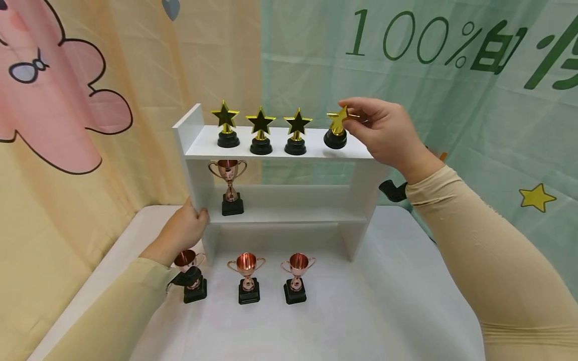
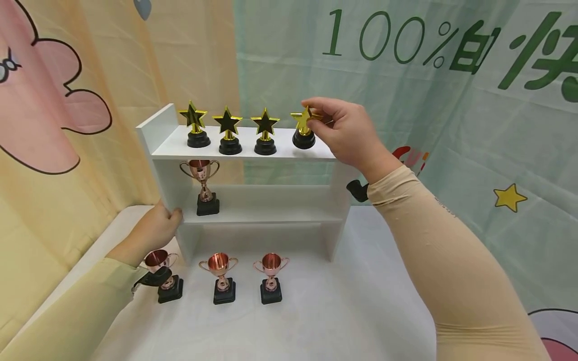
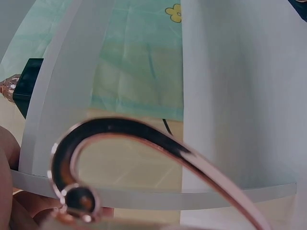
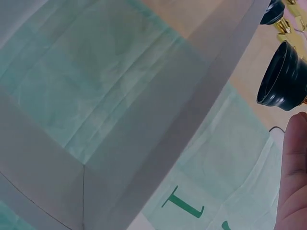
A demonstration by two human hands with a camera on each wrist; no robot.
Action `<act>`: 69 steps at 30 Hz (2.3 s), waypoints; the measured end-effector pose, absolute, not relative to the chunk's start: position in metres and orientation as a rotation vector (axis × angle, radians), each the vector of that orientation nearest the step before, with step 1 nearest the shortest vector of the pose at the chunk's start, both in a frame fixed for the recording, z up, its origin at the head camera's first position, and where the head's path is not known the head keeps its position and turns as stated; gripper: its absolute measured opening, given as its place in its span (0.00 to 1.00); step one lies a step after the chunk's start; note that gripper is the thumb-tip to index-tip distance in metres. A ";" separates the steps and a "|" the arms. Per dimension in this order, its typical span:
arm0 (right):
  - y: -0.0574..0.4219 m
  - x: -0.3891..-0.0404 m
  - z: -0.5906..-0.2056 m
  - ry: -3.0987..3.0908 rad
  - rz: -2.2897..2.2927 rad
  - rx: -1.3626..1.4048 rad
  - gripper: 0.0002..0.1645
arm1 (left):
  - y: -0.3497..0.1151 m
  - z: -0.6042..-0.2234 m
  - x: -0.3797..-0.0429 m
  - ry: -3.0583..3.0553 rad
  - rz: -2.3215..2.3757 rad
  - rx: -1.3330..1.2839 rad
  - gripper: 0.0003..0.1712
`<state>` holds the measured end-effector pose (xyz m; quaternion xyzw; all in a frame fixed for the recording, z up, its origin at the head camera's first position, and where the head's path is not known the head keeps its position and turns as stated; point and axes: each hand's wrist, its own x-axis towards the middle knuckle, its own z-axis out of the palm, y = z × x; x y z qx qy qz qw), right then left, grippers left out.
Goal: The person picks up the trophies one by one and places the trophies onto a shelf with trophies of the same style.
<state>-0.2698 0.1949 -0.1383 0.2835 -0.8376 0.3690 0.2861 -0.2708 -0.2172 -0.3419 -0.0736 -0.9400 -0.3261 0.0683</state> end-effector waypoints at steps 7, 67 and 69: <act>0.194 -0.274 -0.140 -2.266 0.988 0.753 0.22 | -0.218 -0.343 -0.272 -2.827 -0.982 -0.218 0.38; 0.190 -0.305 -0.140 -2.569 0.848 0.621 0.27 | -0.219 -0.345 -0.272 -2.825 -0.973 -0.213 0.38; 0.190 -0.304 -0.140 -2.571 0.851 0.619 0.26 | -0.219 -0.345 -0.272 -2.824 -0.973 -0.213 0.38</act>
